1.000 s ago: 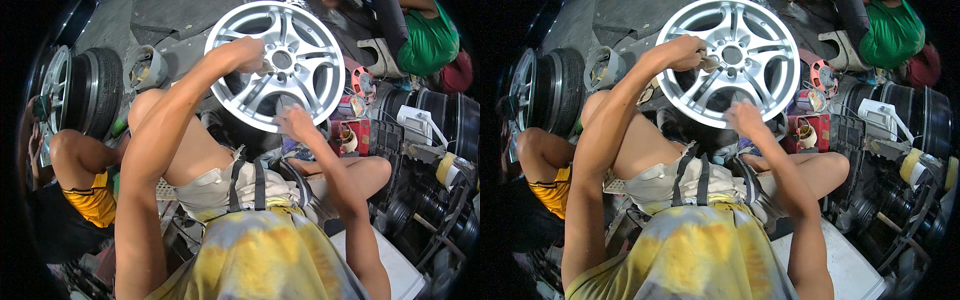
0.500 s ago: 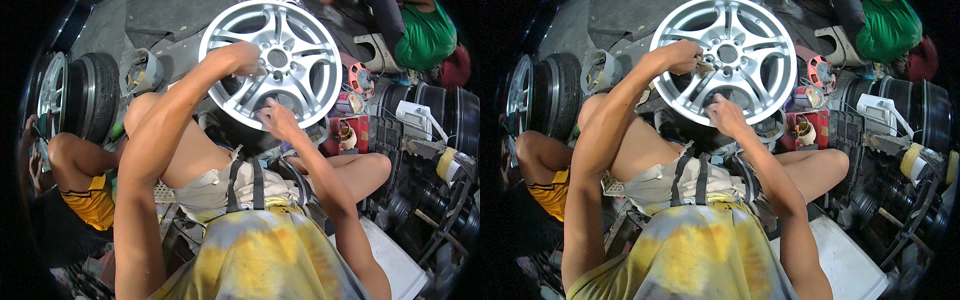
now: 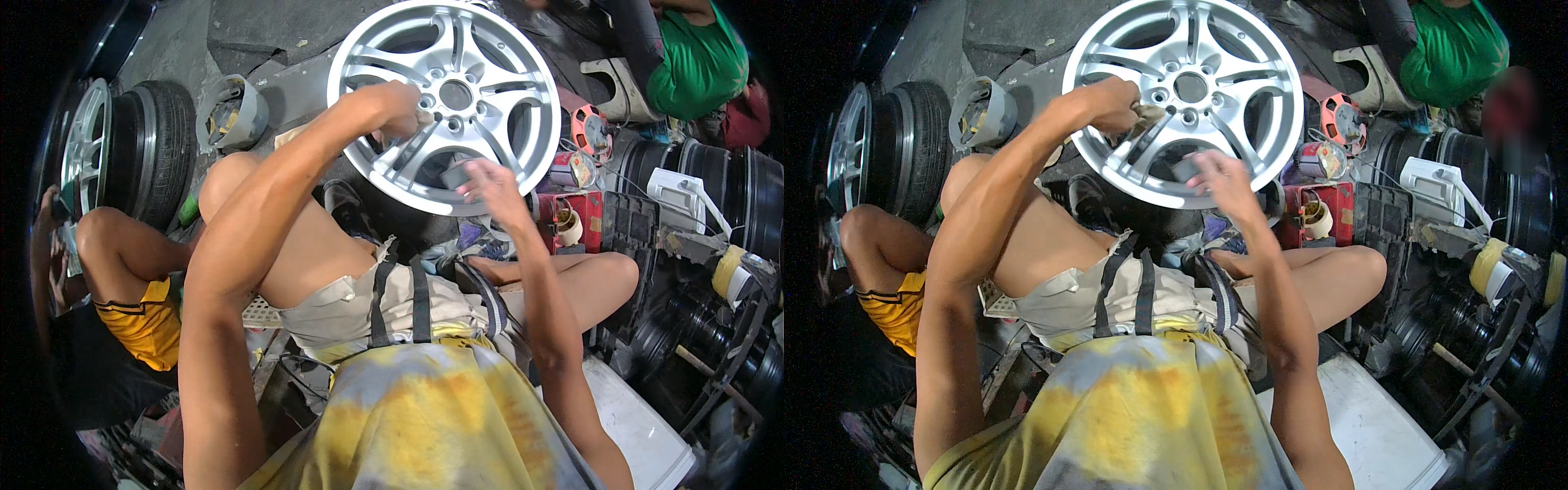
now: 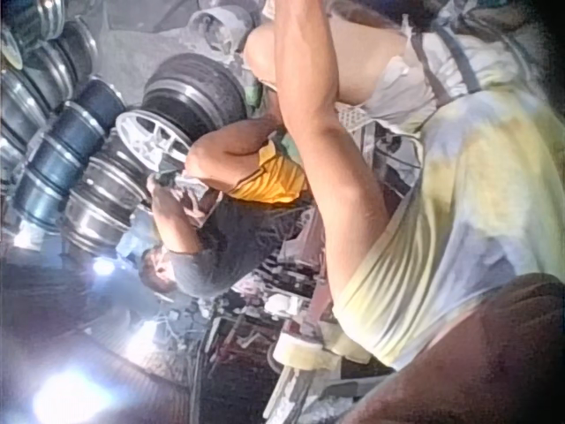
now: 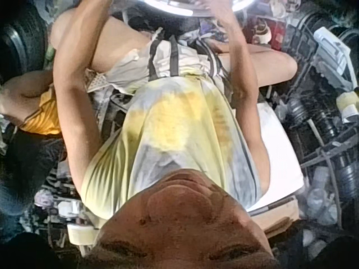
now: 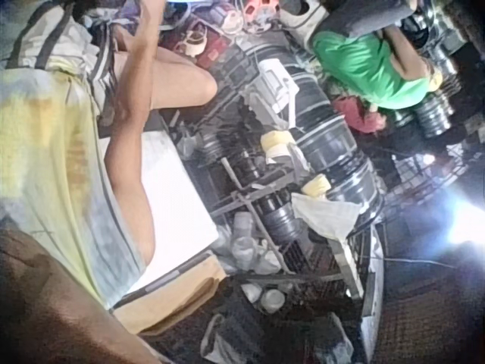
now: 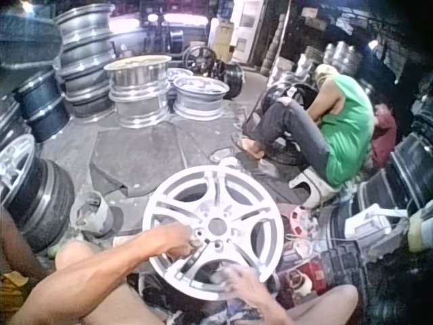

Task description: The person scrubs a silver car rim with a small abrasive pad while sitting on the floor. They repeatedly rub the spokes and inner barrel of the rim, rotating it to access different areas.

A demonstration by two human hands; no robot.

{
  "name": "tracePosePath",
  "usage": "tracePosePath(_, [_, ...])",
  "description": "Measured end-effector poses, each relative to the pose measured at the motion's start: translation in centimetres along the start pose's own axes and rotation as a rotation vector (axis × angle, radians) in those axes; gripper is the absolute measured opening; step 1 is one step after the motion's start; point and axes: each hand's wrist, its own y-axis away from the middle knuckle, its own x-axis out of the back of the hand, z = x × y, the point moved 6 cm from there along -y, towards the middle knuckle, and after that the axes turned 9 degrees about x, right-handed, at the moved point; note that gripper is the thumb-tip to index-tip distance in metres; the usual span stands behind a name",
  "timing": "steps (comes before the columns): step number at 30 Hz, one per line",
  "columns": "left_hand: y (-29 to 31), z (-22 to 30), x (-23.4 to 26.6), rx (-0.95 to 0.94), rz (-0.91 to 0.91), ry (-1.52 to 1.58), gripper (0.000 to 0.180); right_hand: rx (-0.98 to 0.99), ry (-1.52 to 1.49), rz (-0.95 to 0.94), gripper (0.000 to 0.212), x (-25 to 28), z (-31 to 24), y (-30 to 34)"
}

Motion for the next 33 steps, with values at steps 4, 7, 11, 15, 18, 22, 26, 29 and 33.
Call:
tracePosePath(4, [0.1,1.8,-6.1,-0.135,-0.159,-0.028,0.024,0.046,-0.054,0.138,0.029,4.3,0.4,1.7])
tracePosePath(7, [-0.2,3.4,-9.0,-0.120,-0.121,-0.092,0.022,-0.010,0.026,0.036,0.028,4.3,-0.1,2.9])
tracePosePath(11, [-2.7,2.7,-5.2,-0.367,0.200,0.378,0.023,0.089,0.487,0.095,0.026,4.5,-1.4,1.8])
tracePosePath(15, [-0.7,3.3,3.9,-0.323,0.406,0.406,0.027,0.435,0.994,0.130,0.026,5.0,-2.4,0.7])
tracePosePath(18, [-1.5,0.9,7.2,-0.324,0.542,0.630,0.027,0.492,1.006,0.047,0.025,3.8,-2.8,-1.7])
tracePosePath(22, [-0.9,-1.1,9.4,-0.238,0.613,0.661,0.028,0.538,1.125,0.017,0.025,0.5,-4.1,-3.8])
tracePosePath(26, [3.0,-3.2,11.5,-0.233,0.786,0.619,0.026,0.213,1.147,0.149,0.027,3.8,-1.6,-0.4])
tracePosePath(29, [3.6,-4.4,12.0,-0.191,0.795,0.637,0.026,0.165,1.200,0.043,0.021,4.0,-1.5,-1.1])
tracePosePath(33, [3.2,-3.1,11.5,-0.236,0.791,0.594,0.026,0.792,1.305,-0.217,0.014,-1.3,-5.0,-5.6])
